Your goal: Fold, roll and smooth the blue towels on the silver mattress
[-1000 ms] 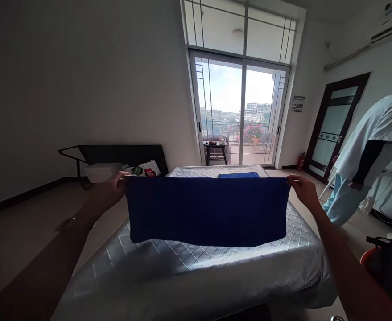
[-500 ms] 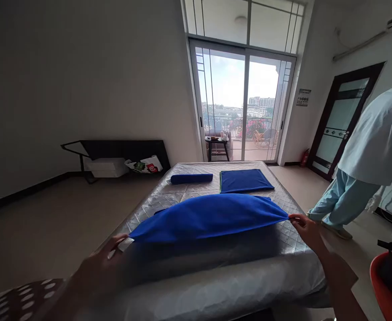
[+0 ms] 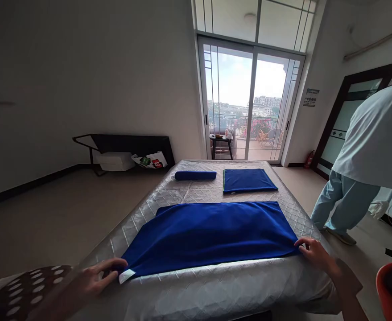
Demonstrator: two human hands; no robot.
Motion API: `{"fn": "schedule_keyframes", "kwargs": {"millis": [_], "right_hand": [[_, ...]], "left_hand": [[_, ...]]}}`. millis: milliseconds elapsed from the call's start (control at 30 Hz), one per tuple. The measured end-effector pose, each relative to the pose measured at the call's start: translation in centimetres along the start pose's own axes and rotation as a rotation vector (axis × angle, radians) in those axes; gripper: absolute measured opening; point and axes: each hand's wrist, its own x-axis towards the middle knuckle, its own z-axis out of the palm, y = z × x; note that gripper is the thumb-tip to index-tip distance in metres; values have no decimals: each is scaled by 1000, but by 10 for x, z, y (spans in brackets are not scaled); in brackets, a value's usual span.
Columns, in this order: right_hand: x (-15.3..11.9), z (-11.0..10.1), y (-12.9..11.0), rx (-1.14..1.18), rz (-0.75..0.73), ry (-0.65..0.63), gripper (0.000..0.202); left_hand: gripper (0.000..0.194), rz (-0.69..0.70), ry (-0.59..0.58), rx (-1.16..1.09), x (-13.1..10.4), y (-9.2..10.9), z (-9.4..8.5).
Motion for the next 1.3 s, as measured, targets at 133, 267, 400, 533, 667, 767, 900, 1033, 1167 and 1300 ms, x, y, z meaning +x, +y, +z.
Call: {"fn": "schedule_keyframes", "kwargs": {"millis": [133, 267, 400, 533, 667, 767, 900, 1033, 1167, 1300], "right_hand": [[21, -5, -8, -13, -23, 47, 36], [71, 4, -27, -57, -8, 132, 36], [125, 29, -46, -147, 21, 70, 36], [157, 60, -49, -300, 52, 10, 43], [167, 87, -36, -415, 108, 14, 52], [171, 98, -27, -493, 136, 2, 56], [175, 102, -22, -544, 160, -20, 57], [177, 102, -27, -604, 198, -16, 56], [178, 111, -42, -616, 159, -29, 56], [181, 122, -58, -583, 137, -111, 59]], "left_hand": [[32, -136, 83, -38, 29, 0, -17], [41, -218, 58, 110, 95, 17, -15], [46, -263, -69, 236, 156, 33, 7], [37, -241, -102, 257, 184, 35, 29], [30, -239, -76, 302, 195, 27, 40], [35, -247, -25, 346, 198, 21, 46], [46, -194, 121, 435, 195, 19, 53], [52, -95, 195, 451, 193, 22, 57], [47, 95, 69, 374, 189, 25, 67], [62, 42, -139, 306, 180, 19, 82]]}}
